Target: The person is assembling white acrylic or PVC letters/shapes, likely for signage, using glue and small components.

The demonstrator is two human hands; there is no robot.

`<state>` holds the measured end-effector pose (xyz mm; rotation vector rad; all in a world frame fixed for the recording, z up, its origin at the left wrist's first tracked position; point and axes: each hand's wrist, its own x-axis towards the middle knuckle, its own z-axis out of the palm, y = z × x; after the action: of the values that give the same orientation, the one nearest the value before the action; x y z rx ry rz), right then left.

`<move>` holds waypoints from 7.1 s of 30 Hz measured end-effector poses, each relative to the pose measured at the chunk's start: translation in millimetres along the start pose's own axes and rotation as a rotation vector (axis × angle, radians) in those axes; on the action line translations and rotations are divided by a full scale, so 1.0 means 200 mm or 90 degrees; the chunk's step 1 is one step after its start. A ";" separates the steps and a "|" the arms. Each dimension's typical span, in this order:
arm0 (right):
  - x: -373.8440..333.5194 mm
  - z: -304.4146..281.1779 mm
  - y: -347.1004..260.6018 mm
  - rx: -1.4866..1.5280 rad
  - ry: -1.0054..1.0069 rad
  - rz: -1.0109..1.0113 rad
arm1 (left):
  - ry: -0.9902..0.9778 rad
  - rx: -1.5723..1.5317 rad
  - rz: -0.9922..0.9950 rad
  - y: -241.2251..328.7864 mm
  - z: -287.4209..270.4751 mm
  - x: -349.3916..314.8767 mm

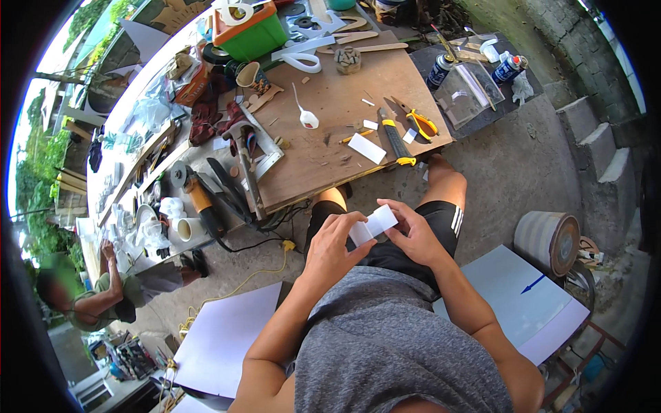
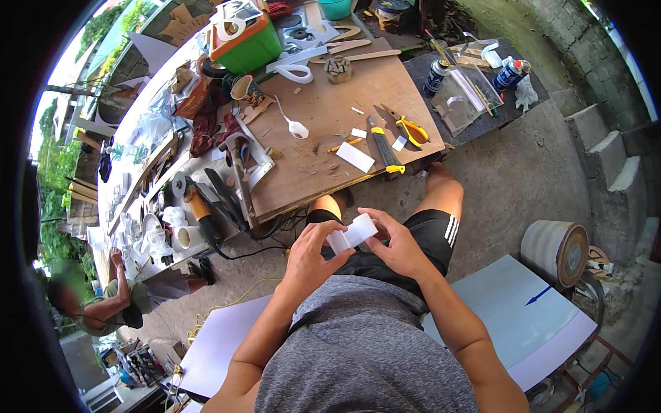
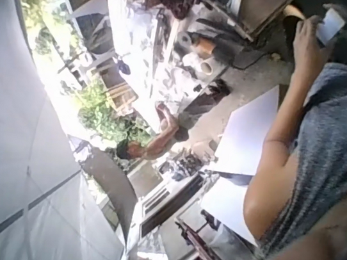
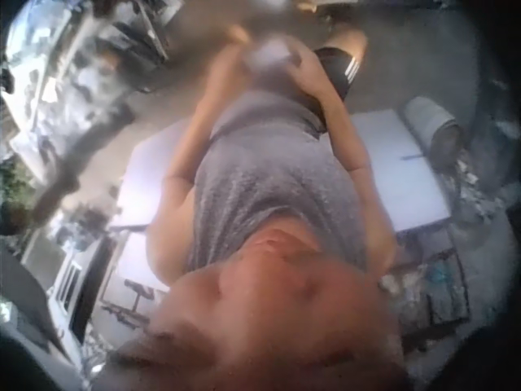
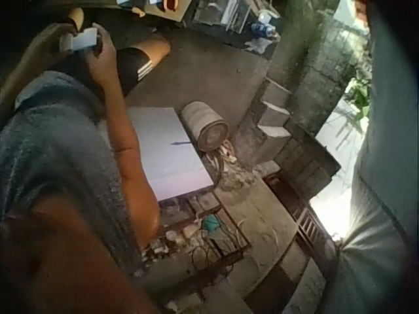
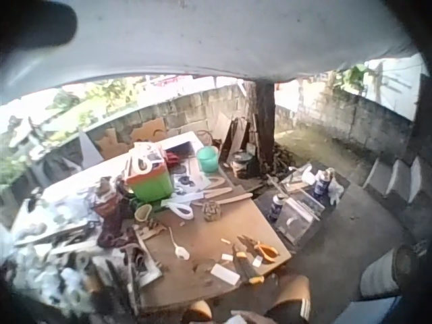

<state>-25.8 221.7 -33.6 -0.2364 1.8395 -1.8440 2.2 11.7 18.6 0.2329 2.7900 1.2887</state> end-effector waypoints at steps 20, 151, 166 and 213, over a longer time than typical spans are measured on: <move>0.03 0.05 0.00 0.104 -0.013 0.045 | 0.053 -0.458 -0.211 -0.20 0.04 -0.08; 0.07 0.13 -0.16 0.061 -0.039 -0.076 | 0.080 -0.340 -0.161 -0.11 0.01 -0.13; 0.07 0.10 -0.18 0.171 -0.052 -0.038 | 0.025 -0.292 -0.160 -0.10 -0.02 -0.07; 0.03 0.12 -0.27 0.006 -0.048 -0.184 | 0.221 -0.589 -0.245 -0.28 0.00 -0.10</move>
<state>-32.4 194.1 19.8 -0.5868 1.8207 -2.0033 16.4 -27.8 -25.0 -0.5800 1.9496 2.4306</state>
